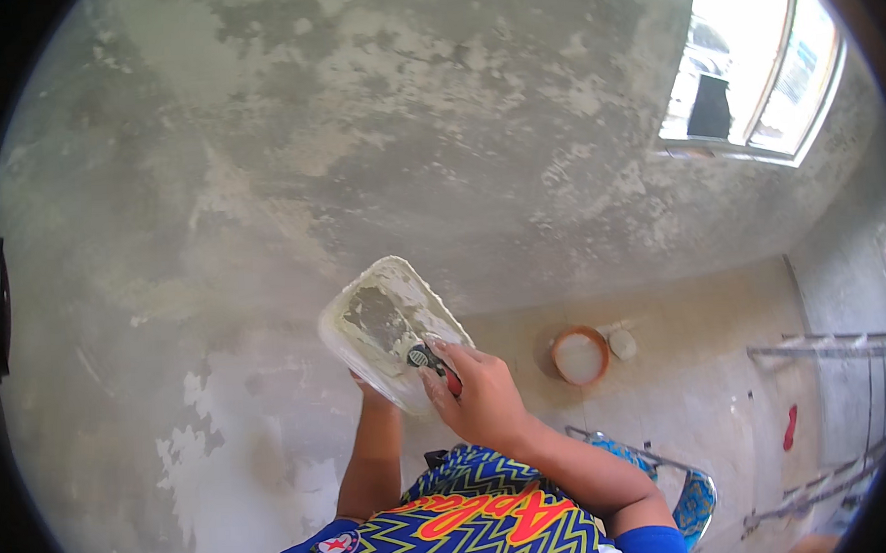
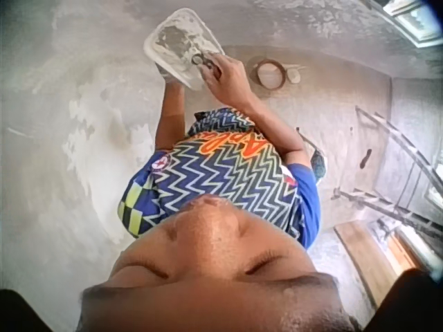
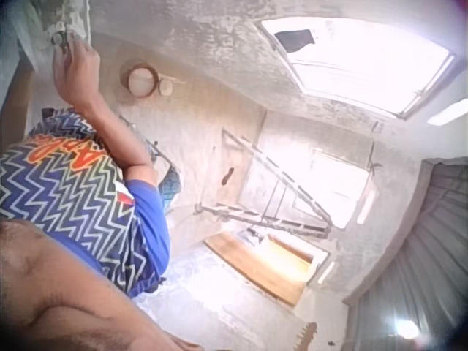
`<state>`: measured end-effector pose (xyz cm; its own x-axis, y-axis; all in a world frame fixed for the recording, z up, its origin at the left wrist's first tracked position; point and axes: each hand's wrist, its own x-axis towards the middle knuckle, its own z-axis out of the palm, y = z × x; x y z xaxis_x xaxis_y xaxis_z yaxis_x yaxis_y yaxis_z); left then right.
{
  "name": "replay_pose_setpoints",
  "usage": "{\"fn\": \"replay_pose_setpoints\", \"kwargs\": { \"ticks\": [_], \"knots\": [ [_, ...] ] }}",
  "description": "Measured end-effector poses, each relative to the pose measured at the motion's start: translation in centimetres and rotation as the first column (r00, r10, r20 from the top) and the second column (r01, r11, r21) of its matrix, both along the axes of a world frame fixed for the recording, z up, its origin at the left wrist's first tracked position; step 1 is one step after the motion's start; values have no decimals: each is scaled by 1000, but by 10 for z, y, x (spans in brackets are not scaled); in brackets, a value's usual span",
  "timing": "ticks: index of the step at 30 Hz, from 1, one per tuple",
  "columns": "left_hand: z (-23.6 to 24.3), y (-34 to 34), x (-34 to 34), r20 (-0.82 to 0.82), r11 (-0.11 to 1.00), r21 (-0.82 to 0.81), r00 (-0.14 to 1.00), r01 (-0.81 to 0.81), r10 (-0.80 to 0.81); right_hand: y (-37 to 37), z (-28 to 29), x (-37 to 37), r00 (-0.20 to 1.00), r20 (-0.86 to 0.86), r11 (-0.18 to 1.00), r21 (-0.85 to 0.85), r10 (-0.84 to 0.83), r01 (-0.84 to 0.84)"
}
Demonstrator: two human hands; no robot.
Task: The person applies white plaster to a concrete wall using a putty knife and a plastic container holding the plaster mixture, smoothing it into various spots and corners.
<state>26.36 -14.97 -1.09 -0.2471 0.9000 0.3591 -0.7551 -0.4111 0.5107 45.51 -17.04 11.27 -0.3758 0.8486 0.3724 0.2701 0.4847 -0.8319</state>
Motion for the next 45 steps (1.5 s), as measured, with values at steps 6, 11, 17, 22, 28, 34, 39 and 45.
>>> {"fn": "replay_pose_setpoints", "kwargs": {
  "ticks": [6, 11, 17, 22, 28, 34, 39, 45],
  "knots": [
    [14, 17, 12, 168, 928, -342, 981, 151, -98, -4, -18, 40, 995, 39, 996, 25, -90, 89],
    [-3, 28, 47, 253, 789, -483, 924, 379, -288, -10, -34, 78, 965, -26, 965, 12, -262, 262],
    [-35, 36, 98, 265, 693, -557, 889, 457, -373, -13, -41, 128, 937, -29, 878, -360, -348, 315],
    [-42, 56, 133, 172, 688, -475, 825, 548, -538, 14, -58, 165, 859, -281, 822, -516, -429, 241],
    [-31, 82, 148, 179, 687, -551, 871, 474, -457, 59, -76, 198, 850, -372, 795, -601, -373, 87],
    [-78, 93, 144, 130, 720, -555, 899, 416, -419, 94, -92, 201, 866, -349, 745, -665, -359, 40],
    [-111, 113, 142, 49, 722, -537, 871, 436, -489, 113, -93, 194, 867, -282, 681, -727, -410, 85],
    [-131, 174, 165, -48, 753, -532, 874, 387, -483, 134, -104, 196, 913, -108, 740, -627, -393, 244]
  ]
}}
